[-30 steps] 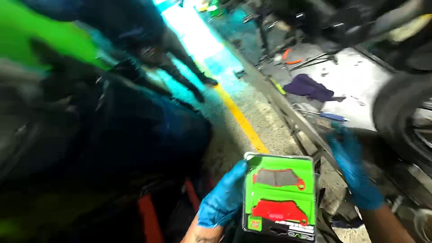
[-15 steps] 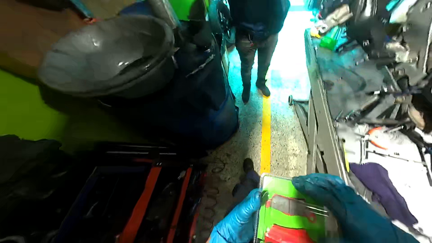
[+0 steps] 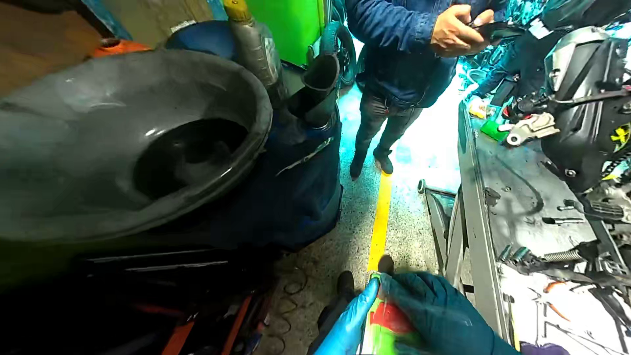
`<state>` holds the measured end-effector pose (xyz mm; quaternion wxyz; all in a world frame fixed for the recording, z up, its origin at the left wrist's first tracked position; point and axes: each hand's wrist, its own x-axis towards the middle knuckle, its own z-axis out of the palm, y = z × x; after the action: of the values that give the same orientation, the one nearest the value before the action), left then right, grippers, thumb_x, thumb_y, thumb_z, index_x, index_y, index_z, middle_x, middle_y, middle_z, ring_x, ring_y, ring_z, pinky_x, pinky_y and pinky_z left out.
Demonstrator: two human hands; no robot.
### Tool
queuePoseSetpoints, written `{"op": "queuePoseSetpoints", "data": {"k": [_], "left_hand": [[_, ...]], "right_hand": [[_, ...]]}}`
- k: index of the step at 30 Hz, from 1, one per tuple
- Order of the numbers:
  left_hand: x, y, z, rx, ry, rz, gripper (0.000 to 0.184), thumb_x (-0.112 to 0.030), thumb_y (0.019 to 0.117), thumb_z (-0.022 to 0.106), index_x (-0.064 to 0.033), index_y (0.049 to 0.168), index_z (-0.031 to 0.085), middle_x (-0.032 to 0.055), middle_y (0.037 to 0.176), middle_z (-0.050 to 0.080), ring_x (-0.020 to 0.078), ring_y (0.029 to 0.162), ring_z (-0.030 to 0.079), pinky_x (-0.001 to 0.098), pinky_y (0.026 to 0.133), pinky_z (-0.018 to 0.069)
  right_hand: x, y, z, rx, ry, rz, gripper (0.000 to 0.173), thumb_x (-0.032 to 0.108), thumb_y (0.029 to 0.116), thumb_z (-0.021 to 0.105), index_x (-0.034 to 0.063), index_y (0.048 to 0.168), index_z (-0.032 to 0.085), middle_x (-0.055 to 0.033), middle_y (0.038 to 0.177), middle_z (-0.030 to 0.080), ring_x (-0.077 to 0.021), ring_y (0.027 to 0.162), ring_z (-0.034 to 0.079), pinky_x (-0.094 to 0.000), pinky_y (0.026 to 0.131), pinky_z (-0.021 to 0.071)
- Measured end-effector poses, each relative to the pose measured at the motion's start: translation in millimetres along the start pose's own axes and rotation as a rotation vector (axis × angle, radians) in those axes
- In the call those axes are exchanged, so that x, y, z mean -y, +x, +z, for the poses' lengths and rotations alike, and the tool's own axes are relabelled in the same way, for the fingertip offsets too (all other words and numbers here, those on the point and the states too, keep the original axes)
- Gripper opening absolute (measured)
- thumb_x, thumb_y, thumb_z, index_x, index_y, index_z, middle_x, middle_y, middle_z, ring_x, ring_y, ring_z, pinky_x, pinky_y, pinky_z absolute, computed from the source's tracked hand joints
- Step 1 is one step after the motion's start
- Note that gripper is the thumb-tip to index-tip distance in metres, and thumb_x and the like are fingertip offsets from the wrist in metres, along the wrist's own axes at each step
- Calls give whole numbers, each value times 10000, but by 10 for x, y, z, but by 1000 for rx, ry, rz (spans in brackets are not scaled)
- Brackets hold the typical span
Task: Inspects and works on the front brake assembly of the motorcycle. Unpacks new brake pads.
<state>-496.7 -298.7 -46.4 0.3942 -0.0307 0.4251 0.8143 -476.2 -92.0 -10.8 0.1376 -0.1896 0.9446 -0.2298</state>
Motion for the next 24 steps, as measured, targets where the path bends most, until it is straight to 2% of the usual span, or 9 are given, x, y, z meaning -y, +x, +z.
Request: {"op": "queuePoseSetpoints", "data": {"k": [4, 7, 11, 14, 16, 18, 19, 21, 24], "left_hand": [[-206, 480, -46, -53, 46, -28, 553, -420, 1110, 266, -17, 1443, 445, 27, 1267, 666, 78, 1152, 642, 305, 1011, 540], [-404, 910, -43, -143, 36, -55, 539, -419, 1111, 280, -23, 1397, 505, 37, 1198, 712, 107, 1101, 683, 326, 983, 568], [-716, 1564, 40, -246, 65, -68, 470, -375, 1111, 293, -44, 1268, 587, 23, 1071, 738, 99, 986, 713, 315, 886, 606], [-998, 2017, 118, -325, -1, -17, 445, -312, 1114, 274, -53, 1278, 595, 14, 1078, 752, 89, 1001, 715, 300, 911, 597], [-1158, 2300, 96, -435, 41, -13, 421, -276, 1118, 272, -41, 1264, 589, 19, 1061, 742, 78, 978, 711, 292, 886, 600], [-1265, 2614, 27, -549, 165, -28, 445, -290, 1122, 298, -6, 1294, 593, 50, 1111, 730, 86, 1024, 694, 307, 931, 580], [-1260, 2756, -40, -586, 210, -30, 460, -300, 1123, 306, 6, 1335, 576, 67, 1170, 711, 93, 1075, 674, 315, 973, 559], [-1134, 3031, -230, -613, 215, -21, 497, -344, 1116, 325, 13, 1387, 543, 104, 1241, 688, 131, 1133, 662, 346, 1009, 545], [-915, 3448, -412, -625, 149, 13, 539, -384, 1114, 328, 18, 1434, 494, 152, 1260, 684, 191, 1148, 675, 397, 1024, 554]], "right_hand": [[-490, 575, -174, 110, 107, 36, 814, 674, 906, 580, 210, 1560, 440, -215, 1405, 575, -414, 1243, 577, -576, 1001, 480], [-1006, 1036, -240, 32, 223, -16, 742, 560, 937, 601, 142, 1537, 473, -239, 1371, 599, -378, 1226, 606, -518, 999, 511], [-1913, 1697, -439, 107, 638, 33, 544, 319, 1013, 553, 158, 1527, 480, -112, 1456, 579, -216, 1270, 607, -461, 1060, 502], [-2710, 2151, -498, 79, 1291, 118, 436, 259, 971, 519, 117, 1370, 618, -9, 1133, 688, -84, 871, 636, -268, 749, 545], [-3181, 2352, -484, 79, 1600, 189, 389, 401, 1011, 442, 175, 1259, 639, 53, 815, 639, -25, 601, 565, -186, 501, 478], [-3562, 2527, -509, 250, 1792, 139, 585, 693, 940, 538, 227, 1272, 662, 61, 772, 623, -26, 547, 535, -188, 469, 458], [-3675, 2611, -509, 330, 1781, 123, 620, 693, 902, 603, 228, 1310, 641, 66, 782, 604, -26, 543, 519, -187, 472, 454], [-3732, 2758, -486, 377, 1576, 207, 541, 457, 922, 691, 175, 1366, 565, 62, 792, 576, -26, 521, 481, -192, 459, 433], [-3707, 3015, -371, 364, 1407, 399, 539, 142, 841, 720, 139, 1341, 520, 11, 835, 641, -61, 554, 521, -234, 497, 459]]}}
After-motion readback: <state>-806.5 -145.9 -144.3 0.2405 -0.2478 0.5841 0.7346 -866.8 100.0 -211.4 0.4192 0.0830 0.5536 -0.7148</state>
